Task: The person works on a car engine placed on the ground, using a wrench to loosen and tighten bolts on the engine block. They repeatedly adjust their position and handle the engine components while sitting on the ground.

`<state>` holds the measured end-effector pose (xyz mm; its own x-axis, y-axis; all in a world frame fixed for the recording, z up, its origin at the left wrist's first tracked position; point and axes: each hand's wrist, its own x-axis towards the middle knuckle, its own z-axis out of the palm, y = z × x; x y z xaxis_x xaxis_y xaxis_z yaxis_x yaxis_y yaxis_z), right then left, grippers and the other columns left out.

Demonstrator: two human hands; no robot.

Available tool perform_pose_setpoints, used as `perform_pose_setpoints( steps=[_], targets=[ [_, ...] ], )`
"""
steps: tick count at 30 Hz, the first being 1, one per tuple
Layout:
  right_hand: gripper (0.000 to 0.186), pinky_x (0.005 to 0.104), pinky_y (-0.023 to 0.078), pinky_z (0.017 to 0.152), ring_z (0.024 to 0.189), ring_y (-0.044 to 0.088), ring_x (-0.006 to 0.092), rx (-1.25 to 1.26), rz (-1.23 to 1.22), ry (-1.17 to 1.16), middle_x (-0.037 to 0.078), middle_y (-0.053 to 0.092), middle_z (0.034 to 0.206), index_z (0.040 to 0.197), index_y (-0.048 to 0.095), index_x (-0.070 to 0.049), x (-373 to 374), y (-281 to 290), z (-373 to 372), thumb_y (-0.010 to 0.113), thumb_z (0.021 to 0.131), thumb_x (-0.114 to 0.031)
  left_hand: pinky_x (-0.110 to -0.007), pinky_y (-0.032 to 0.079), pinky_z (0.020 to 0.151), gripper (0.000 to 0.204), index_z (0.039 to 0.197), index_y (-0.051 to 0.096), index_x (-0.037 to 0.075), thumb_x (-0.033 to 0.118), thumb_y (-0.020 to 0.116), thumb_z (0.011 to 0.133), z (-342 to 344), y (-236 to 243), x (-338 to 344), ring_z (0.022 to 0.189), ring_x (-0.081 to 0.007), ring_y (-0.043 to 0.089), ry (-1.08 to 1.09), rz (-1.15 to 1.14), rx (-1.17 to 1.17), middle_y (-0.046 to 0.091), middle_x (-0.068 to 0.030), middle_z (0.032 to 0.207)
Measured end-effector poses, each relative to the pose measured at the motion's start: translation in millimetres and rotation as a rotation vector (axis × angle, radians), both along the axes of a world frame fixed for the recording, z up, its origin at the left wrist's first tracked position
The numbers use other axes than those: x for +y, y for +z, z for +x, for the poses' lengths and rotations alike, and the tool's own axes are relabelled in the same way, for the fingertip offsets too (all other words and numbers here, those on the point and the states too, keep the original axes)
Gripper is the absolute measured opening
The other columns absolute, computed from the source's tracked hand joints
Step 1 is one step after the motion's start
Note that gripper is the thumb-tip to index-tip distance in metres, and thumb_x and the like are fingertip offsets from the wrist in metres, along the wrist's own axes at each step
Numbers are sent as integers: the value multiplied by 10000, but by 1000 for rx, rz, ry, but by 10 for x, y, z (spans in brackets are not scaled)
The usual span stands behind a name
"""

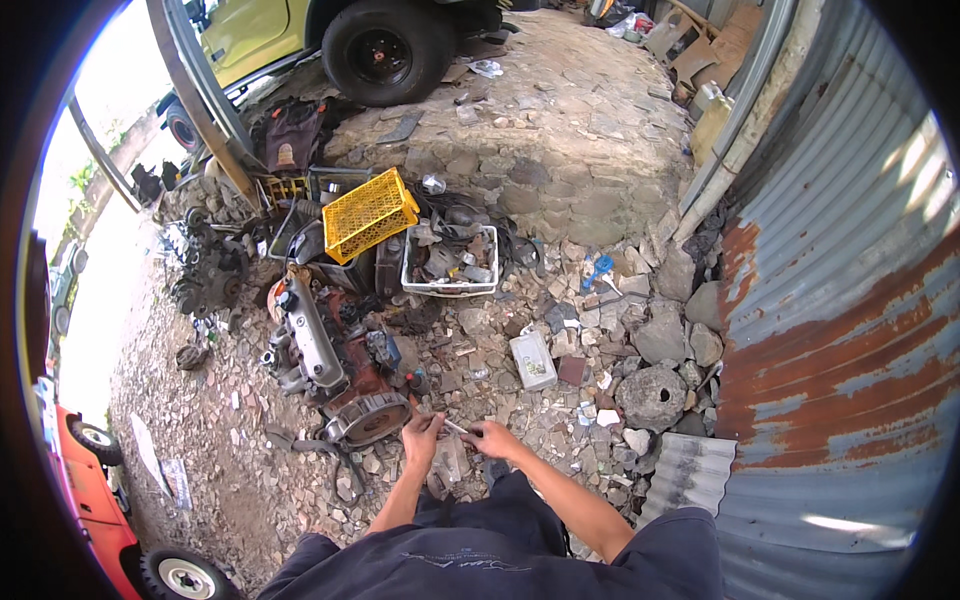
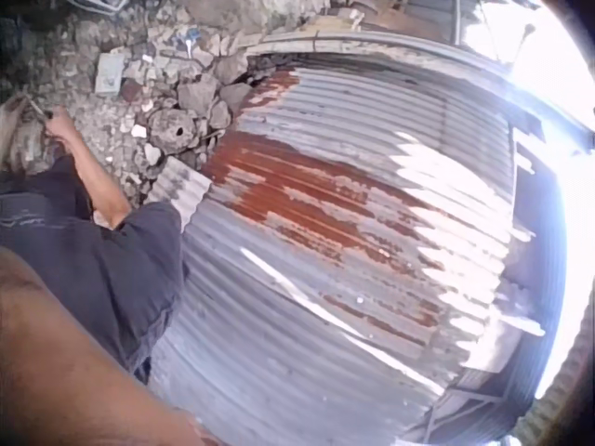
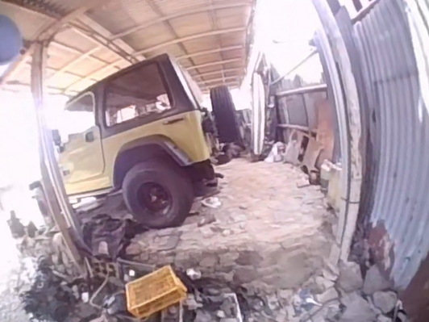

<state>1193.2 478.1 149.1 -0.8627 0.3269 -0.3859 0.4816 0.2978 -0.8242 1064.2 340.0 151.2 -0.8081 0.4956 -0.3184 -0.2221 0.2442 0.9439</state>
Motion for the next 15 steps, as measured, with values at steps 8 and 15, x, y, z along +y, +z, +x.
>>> perform_pose_setpoints(
  steps=[8,15],
  targets=[
    [361,319,428,581,612,521,138,81,-132,-10,48,606,651,898,704,-46,-123,383,24,676,887,-406,-219,425,564,203,868,652,-30,149,746,856,16,462,-164,639,-53,555,-3,110,144,657,-33,698],
    [330,287,387,531,600,496,98,78,-223,65,3,597,671,925,706,-36,-712,556,-498,652,914,-362,-245,455,593,223,876,663,1,198,759,837,-449,544,-986,655,-70,598,-20,47,342,678,-59,709]
  ],
)
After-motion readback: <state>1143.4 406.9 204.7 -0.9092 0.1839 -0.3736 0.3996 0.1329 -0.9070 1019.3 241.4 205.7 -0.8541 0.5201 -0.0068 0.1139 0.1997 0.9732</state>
